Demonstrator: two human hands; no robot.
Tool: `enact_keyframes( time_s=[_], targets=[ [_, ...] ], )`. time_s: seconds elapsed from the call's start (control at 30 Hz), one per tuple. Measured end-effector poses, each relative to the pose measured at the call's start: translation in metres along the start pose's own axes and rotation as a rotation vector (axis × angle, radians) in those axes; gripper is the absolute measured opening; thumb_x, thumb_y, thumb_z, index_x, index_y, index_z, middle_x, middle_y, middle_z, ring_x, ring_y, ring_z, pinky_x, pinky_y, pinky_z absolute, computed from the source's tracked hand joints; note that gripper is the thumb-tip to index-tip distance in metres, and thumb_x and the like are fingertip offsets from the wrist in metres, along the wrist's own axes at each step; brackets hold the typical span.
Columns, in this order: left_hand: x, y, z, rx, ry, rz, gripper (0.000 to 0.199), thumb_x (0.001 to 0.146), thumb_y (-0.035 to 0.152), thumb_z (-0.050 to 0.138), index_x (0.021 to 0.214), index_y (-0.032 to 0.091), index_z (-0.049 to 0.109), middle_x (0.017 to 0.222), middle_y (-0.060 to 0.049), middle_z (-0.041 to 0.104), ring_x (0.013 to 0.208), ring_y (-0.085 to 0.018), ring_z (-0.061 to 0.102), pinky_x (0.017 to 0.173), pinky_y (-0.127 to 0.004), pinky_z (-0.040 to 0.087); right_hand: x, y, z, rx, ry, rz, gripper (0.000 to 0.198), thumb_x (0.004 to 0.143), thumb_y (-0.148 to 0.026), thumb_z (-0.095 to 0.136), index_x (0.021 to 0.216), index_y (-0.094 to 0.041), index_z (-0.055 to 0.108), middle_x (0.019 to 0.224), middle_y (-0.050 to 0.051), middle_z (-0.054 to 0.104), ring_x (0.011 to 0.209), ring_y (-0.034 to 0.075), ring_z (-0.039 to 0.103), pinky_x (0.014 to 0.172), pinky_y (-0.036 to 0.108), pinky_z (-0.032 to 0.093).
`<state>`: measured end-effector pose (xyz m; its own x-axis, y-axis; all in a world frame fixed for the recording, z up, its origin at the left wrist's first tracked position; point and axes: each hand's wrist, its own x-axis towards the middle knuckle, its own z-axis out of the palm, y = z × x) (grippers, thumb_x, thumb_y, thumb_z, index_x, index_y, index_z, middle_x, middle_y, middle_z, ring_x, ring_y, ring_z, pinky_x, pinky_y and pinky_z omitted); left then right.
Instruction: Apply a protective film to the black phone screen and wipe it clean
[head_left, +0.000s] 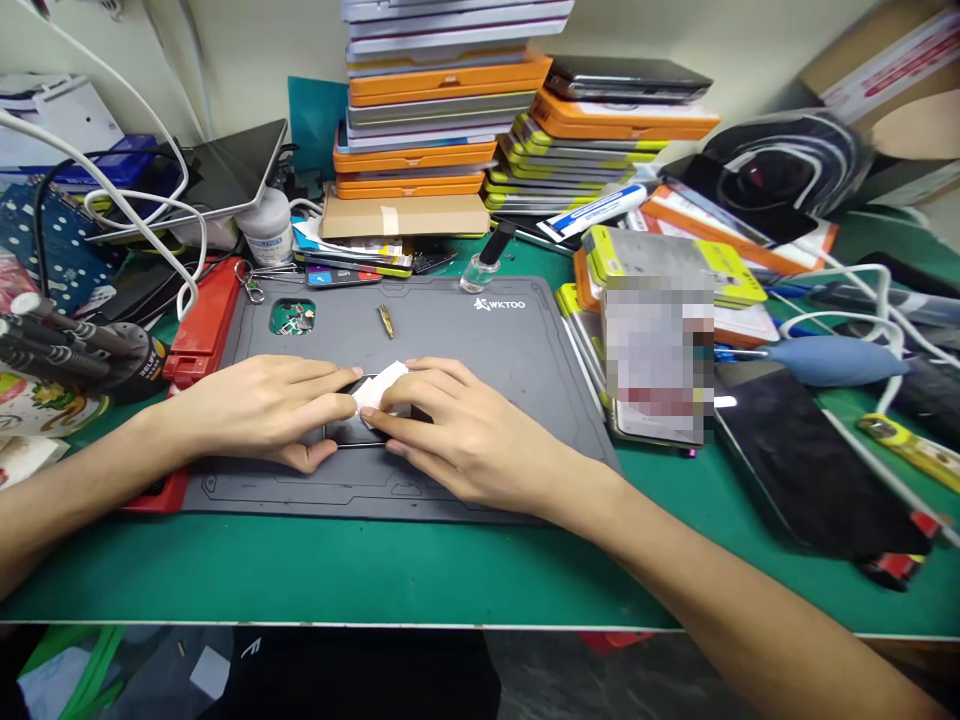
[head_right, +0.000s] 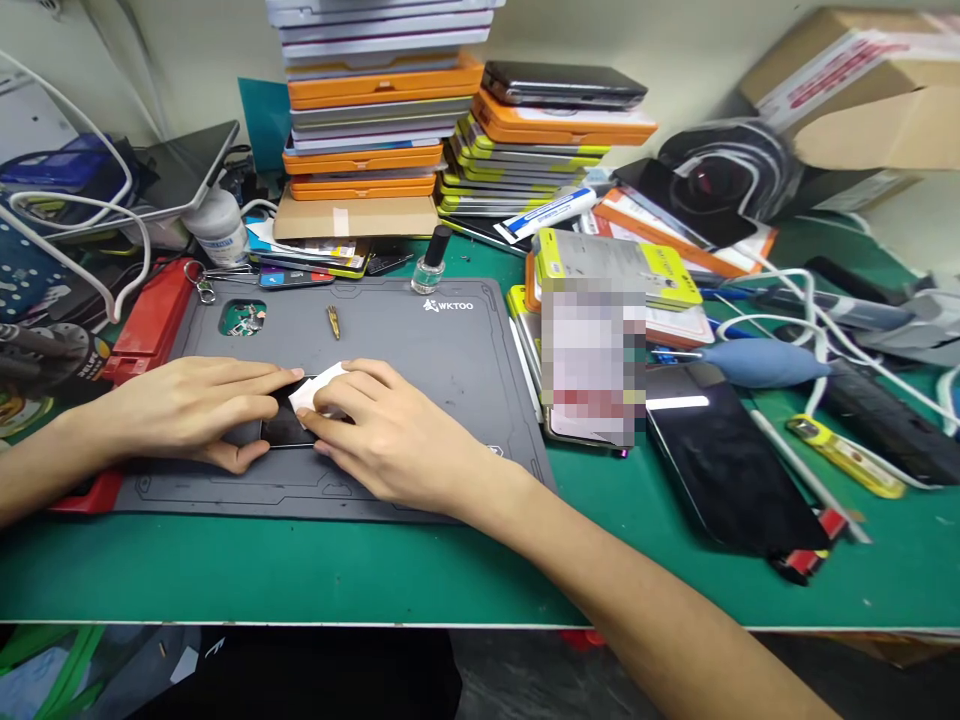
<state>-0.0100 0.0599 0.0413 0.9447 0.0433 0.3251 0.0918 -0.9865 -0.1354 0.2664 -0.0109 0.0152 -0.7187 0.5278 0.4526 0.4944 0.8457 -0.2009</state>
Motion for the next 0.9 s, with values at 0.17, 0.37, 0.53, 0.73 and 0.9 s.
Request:
enact_keyframes(
  time_s=[0.17, 0.37, 0.53, 0.73, 0.9],
  targets=[
    [-0.002, -0.001, 0.000, 0.026, -0.019, 0.003, 0.020, 0.103, 0.029, 0.055, 0.117, 0.015, 0.059, 0.126, -0.017, 0.080, 0.109, -0.030, 0.081, 0.090, -0.040, 0.070, 0.000, -0.001, -0.010, 0.035, -0.011, -0.052, 0.024, 0.108, -0.019, 0.056, 0.115, -0.015, 0.078, 0.109, 0.011, 0.078, 0.108, 0.026, 0.071, 0.104, 0.050, 0.060],
    [-0.002, -0.001, 0.000, 0.024, -0.021, -0.011, 0.020, 0.102, 0.030, 0.057, 0.116, 0.015, 0.061, 0.128, -0.017, 0.080, 0.108, -0.029, 0.082, 0.088, -0.039, 0.071, -0.002, -0.003, -0.012, 0.067, 0.021, -0.063, 0.022, 0.106, -0.016, 0.058, 0.103, -0.018, 0.080, 0.102, 0.008, 0.079, 0.104, 0.024, 0.072, 0.098, 0.047, 0.062],
    [-0.002, -0.002, 0.000, 0.012, -0.031, -0.021, 0.021, 0.101, 0.028, 0.059, 0.117, 0.016, 0.062, 0.129, -0.016, 0.080, 0.111, -0.028, 0.081, 0.092, -0.038, 0.070, -0.002, -0.004, -0.009, 0.040, 0.028, -0.088, 0.021, 0.105, -0.016, 0.059, 0.108, -0.012, 0.079, 0.102, 0.010, 0.079, 0.104, 0.026, 0.072, 0.096, 0.047, 0.063],
    [-0.004, -0.002, 0.003, -0.014, -0.022, -0.017, 0.021, 0.100, 0.028, 0.061, 0.117, 0.016, 0.061, 0.128, -0.016, 0.080, 0.113, -0.028, 0.080, 0.096, -0.037, 0.069, -0.001, -0.007, -0.003, -0.048, 0.007, -0.109, 0.024, 0.107, -0.018, 0.057, 0.118, -0.011, 0.077, 0.103, 0.010, 0.078, 0.106, 0.027, 0.072, 0.100, 0.047, 0.063],
    [-0.007, -0.003, 0.007, -0.059, 0.006, -0.026, 0.023, 0.102, 0.029, 0.058, 0.121, 0.016, 0.061, 0.128, -0.017, 0.080, 0.113, -0.029, 0.080, 0.094, -0.039, 0.069, 0.000, -0.008, 0.000, -0.025, 0.012, -0.092, 0.025, 0.105, -0.015, 0.059, 0.124, -0.010, 0.075, 0.107, 0.013, 0.076, 0.109, 0.027, 0.072, 0.101, 0.049, 0.062]
  ],
)
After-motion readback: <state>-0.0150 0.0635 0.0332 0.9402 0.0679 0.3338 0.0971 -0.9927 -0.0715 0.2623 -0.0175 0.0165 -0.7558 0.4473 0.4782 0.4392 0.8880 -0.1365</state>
